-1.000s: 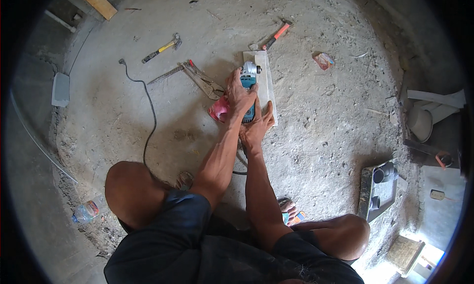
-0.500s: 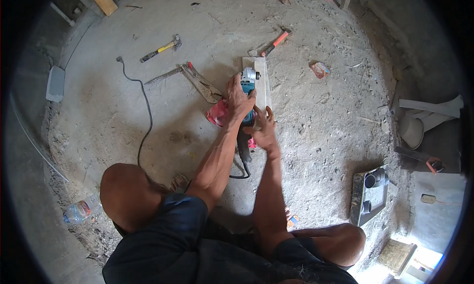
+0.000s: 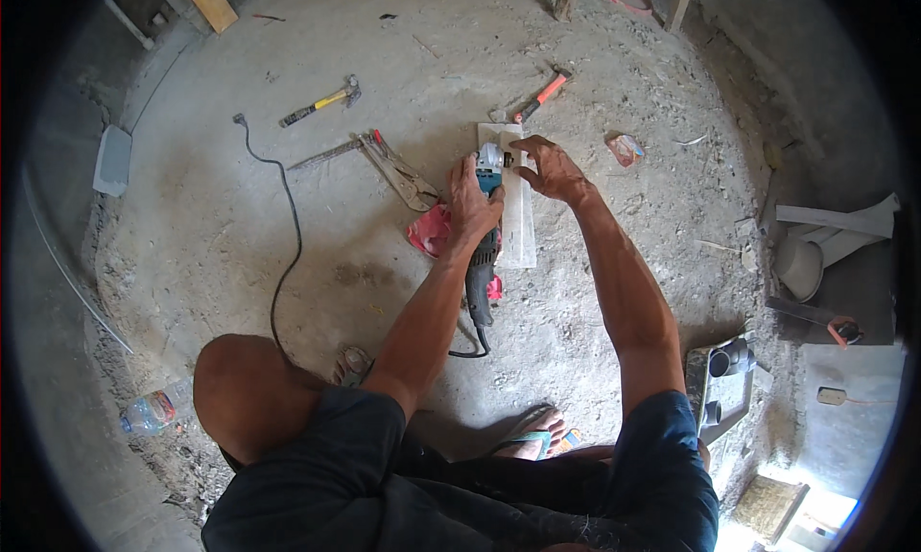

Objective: The person manipulates the head of an angle grinder to replace or tighten a component, then uses the tool to cut a ceramic tile.

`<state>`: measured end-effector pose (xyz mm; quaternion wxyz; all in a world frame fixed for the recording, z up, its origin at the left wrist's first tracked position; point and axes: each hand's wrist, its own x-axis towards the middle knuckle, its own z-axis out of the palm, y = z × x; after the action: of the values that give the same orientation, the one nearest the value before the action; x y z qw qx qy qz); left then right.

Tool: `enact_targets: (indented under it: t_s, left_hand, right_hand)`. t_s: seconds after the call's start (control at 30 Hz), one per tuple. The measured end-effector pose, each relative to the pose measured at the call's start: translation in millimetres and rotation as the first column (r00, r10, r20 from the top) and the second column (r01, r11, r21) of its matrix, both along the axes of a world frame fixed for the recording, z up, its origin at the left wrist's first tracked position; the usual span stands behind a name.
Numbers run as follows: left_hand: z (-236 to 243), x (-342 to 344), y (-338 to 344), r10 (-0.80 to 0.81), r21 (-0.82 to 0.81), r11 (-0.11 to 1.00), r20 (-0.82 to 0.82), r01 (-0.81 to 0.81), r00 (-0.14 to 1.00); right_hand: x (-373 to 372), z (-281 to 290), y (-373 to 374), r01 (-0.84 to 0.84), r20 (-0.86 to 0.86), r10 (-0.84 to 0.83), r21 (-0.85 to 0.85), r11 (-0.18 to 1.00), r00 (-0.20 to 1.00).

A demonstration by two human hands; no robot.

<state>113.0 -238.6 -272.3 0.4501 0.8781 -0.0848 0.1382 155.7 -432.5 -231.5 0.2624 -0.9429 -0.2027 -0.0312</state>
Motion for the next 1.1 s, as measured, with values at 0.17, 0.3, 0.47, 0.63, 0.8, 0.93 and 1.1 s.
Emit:
enact_targets:
  t_s: [0.17, 0.3, 0.47, 0.63, 0.8, 0.93, 1.1]
  left_hand:
    - [2, -3, -2, -0.005, 0.017, 1.0, 0.017, 0.004, 1.0]
    - [6, -3, -9, -0.006, 0.019, 1.0, 0.006, 0.005, 1.0]
    - [4, -1, -1, -0.012, 0.052, 0.999, -0.01, 0.013, 1.0]
    - [3, 1, -5, -0.021, 0.093, 0.996, 0.034, 0.018, 0.999]
    - [2, 1, -2, -0.012, 0.081, 0.997, 0.008, 0.011, 1.0]
    - [4, 0, -6, -0.021, 0.084, 0.996, 0.01, 0.02, 1.0]
    - [13, -5, -6, -0.025, 0.051, 0.998, -0.067, 0.028, 0.997]
  right_hand:
    - [16, -25, -1, -0.102, 0.12, 0.104, -0.028, 0.994, 0.987]
    - [20, -40, -14, -0.103, 0.273, 0.108, -0.034, 0.994, 0.956]
    - [25, 2, 11, -0.103, -0.045, 0.099, -0.092, 0.99, 0.994]
    - [18, 7, 15, -0.037, 0.035, 0.039, -0.061, 0.997, 0.999]
    - [14, 9, 13, -0.01, -0.121, 0.015, 0.041, 0.999, 0.993]
    - [19, -8, -1, -0.082, 0.009, 0.082, -0.004, 0.997, 0.997]
    - [20, -1, 6, -0.117, 0.009, 0.12, -0.181, 0.977, 0.993]
